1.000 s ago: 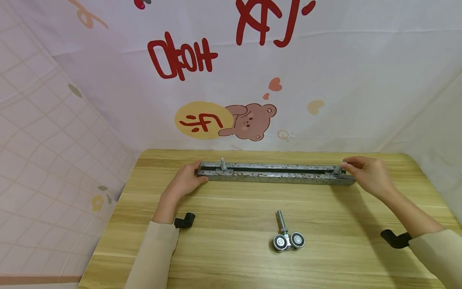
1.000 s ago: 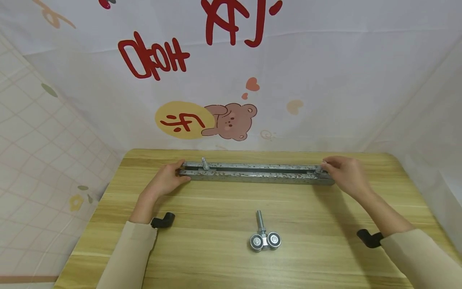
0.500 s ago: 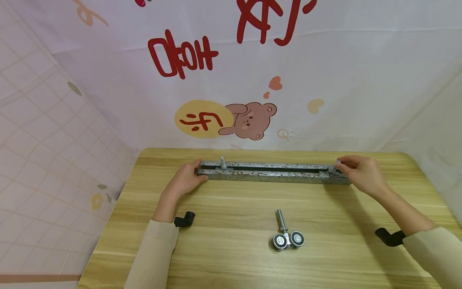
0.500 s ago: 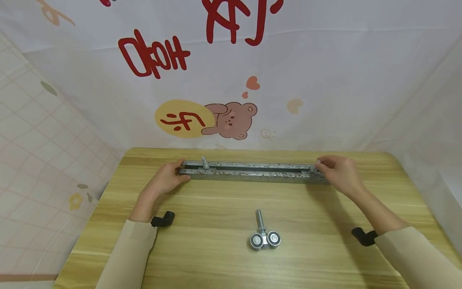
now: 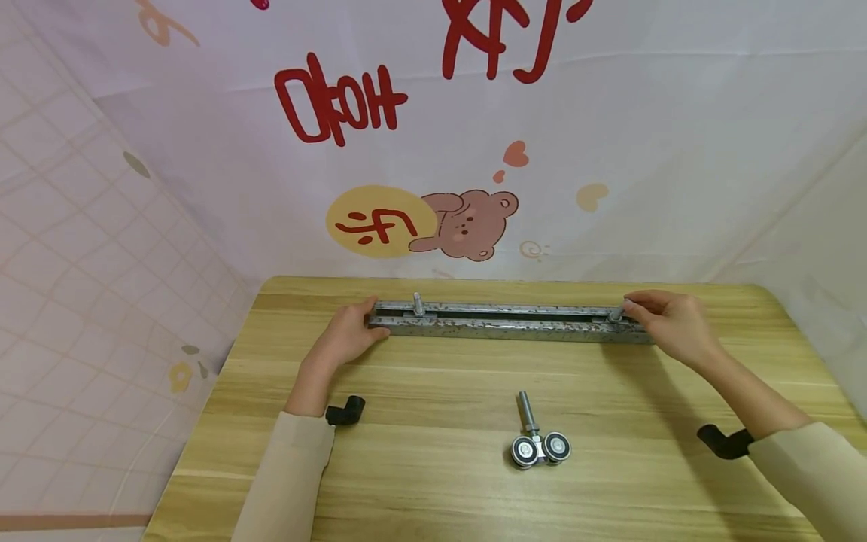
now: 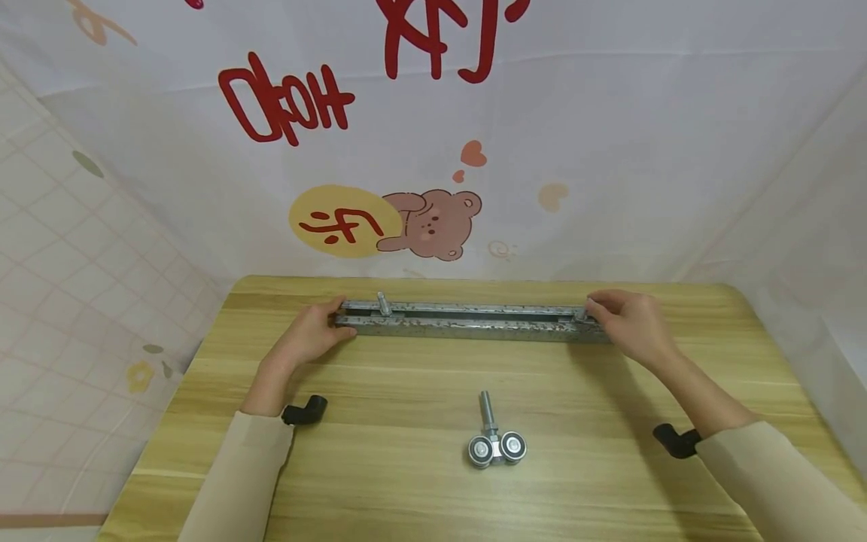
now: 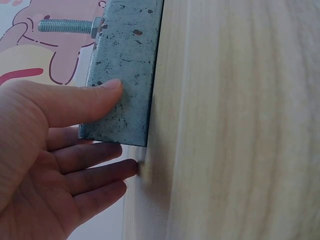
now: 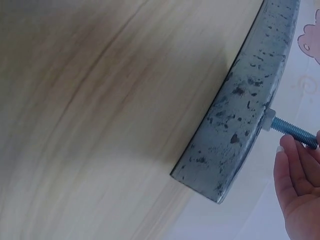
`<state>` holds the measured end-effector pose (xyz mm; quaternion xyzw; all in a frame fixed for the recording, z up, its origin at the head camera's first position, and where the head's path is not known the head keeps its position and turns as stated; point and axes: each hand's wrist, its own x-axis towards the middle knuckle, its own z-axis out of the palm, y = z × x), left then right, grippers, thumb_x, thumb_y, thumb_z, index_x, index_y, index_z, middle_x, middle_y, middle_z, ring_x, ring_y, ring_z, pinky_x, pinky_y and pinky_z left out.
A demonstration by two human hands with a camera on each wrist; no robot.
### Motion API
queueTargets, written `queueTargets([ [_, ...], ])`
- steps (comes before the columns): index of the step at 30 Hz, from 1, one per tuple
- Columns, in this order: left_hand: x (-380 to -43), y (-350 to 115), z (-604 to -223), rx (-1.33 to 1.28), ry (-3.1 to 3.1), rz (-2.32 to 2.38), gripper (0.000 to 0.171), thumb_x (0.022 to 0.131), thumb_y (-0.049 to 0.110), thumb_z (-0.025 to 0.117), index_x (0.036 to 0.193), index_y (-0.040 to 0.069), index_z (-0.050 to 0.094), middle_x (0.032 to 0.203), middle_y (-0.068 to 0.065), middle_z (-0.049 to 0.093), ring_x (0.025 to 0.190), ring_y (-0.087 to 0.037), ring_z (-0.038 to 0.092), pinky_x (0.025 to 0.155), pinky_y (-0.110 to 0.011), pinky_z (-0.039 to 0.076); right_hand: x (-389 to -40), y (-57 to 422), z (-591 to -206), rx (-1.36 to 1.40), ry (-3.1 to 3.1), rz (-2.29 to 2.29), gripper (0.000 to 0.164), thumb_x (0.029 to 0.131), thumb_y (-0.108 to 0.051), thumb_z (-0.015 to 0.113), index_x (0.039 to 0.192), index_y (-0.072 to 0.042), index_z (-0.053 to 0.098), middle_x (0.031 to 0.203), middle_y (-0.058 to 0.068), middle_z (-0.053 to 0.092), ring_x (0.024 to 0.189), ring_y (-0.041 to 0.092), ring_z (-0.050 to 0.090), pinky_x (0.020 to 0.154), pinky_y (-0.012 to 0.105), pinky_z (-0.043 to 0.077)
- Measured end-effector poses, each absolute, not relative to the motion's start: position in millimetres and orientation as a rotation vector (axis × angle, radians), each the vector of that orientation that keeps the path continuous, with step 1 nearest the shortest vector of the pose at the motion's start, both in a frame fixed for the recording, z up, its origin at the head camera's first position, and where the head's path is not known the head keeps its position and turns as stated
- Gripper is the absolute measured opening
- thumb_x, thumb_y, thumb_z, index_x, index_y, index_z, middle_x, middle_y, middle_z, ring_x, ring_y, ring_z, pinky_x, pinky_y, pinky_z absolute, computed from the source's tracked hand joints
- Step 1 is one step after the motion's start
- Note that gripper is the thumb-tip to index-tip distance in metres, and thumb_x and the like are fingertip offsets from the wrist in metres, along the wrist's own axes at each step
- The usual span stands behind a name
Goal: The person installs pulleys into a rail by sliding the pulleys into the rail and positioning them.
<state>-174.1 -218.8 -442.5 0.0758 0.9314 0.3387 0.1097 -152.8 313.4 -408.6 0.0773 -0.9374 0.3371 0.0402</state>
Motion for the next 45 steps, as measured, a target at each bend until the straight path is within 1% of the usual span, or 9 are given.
queueTargets([
  [4,-173.4,-218.7,-442.2,0.227,2.737,0.993,0.078,0.099,0.021,0.075,0.161,-0.004,0.035,0.156,-0.026,0.047,0.138,-0.04,0.052,0.104,-0.053,0.048,-153.2,308.5,-407.7,0.248,-2.858,1.048,0.037,0.108,-0.026,0.062,0.128,0.004,0.072,0.115,0.027,0.074,0.096,0.019,0.074,0.069,0.01,0.048],
  [7,-172.6,-218.7,-441.3,0.225,2.735,1.0,0.077,0.099,0.021,0.076,0.161,-0.004,0.036,0.157,-0.026,0.047,0.14,-0.041,0.05,0.106,-0.054,0.047,-154.1,304.5,-408.1,0.252,-2.842,1.058,0.036,0.107,-0.025,0.064,0.125,0.004,0.073,0.113,0.026,0.075,0.088,-0.013,0.062,0.069,0.009,0.048],
  [10,-172.6,-218.9,-440.9,0.213,2.732,1.008,0.078,0.098,0.021,0.076,0.161,-0.003,0.036,0.157,-0.025,0.047,0.141,-0.041,0.049,0.107,-0.054,0.046,-155.2,299.9,-409.4,0.263,-2.833,1.064,0.035,0.107,-0.025,0.065,0.124,0.004,0.074,0.111,0.025,0.076,0.086,-0.023,0.051,0.069,0.009,0.047],
  [15,-174.2,-219.1,-442.5,0.206,2.735,0.983,0.078,0.099,0.021,0.075,0.161,-0.002,0.035,0.156,-0.025,0.048,0.13,-0.04,0.058,0.101,-0.051,0.049,-155.6,292.1,-411.3,0.311,-2.816,1.06,0.032,0.106,-0.023,0.065,0.122,0.003,0.075,0.109,0.023,0.076,0.086,-0.022,0.053,0.069,0.011,0.048],
  [20,-174.4,-218.5,-443.1,0.193,2.726,0.97,0.079,0.099,0.022,0.075,0.162,-0.001,0.034,0.155,-0.025,0.049,0.099,-0.033,0.063,0.087,-0.045,0.047,-155.4,284.3,-411.6,0.365,-2.798,1.06,0.029,0.105,-0.019,0.066,0.121,0.004,0.075,0.108,0.023,0.077,0.086,-0.023,0.053,0.07,0.011,0.049],
  [27,-174.1,-218.9,-442.4,0.194,2.725,0.984,0.079,0.099,0.023,0.076,0.162,-0.001,0.035,0.154,-0.025,0.05,0.131,-0.037,0.058,0.093,-0.047,0.05,-156.4,273.9,-411.0,0.387,-2.783,1.077,0.027,0.104,-0.016,0.068,0.12,0.004,0.076,0.106,0.022,0.077,0.086,-0.013,0.062,0.07,0.012,0.05],
  [37,-173.8,-218.9,-442.8,0.192,2.73,0.984,0.079,0.099,0.023,0.076,0.162,-0.001,0.035,0.152,-0.026,0.052,0.123,-0.034,0.063,0.091,-0.046,0.049,-158.1,264.7,-413.5,0.436,-2.755,1.108,0.024,0.103,-0.012,0.069,0.119,0.005,0.076,0.106,0.023,0.077,0.087,-0.009,0.065,0.07,0.011,0.05],
  [42,-174.1,-219.2,-442.9,0.189,2.727,0.983,0.08,0.099,0.023,0.076,0.162,0.0,0.035,0.153,-0.025,0.051,0.13,-0.036,0.059,0.096,-0.048,0.05,-157.8,259.1,-412.7,0.431,-2.763,1.12,0.025,0.103,-0.013,0.069,0.119,0.005,0.076,0.107,0.023,0.077,0.088,0.004,0.072,0.07,0.012,0.051],
  [45,-174.1,-219.4,-443.3,0.19,2.73,0.979,0.079,0.099,0.023,0.076,0.162,-0.001,0.035,0.153,-0.025,0.051,0.123,-0.035,0.062,0.093,-0.047,0.049,-157.9,256.5,-413.1,0.435,-2.769,1.113,0.026,0.104,-0.014,0.068,0.12,0.005,0.076,0.107,0.023,0.077,0.089,0.018,0.076,0.069,0.013,0.052],
])
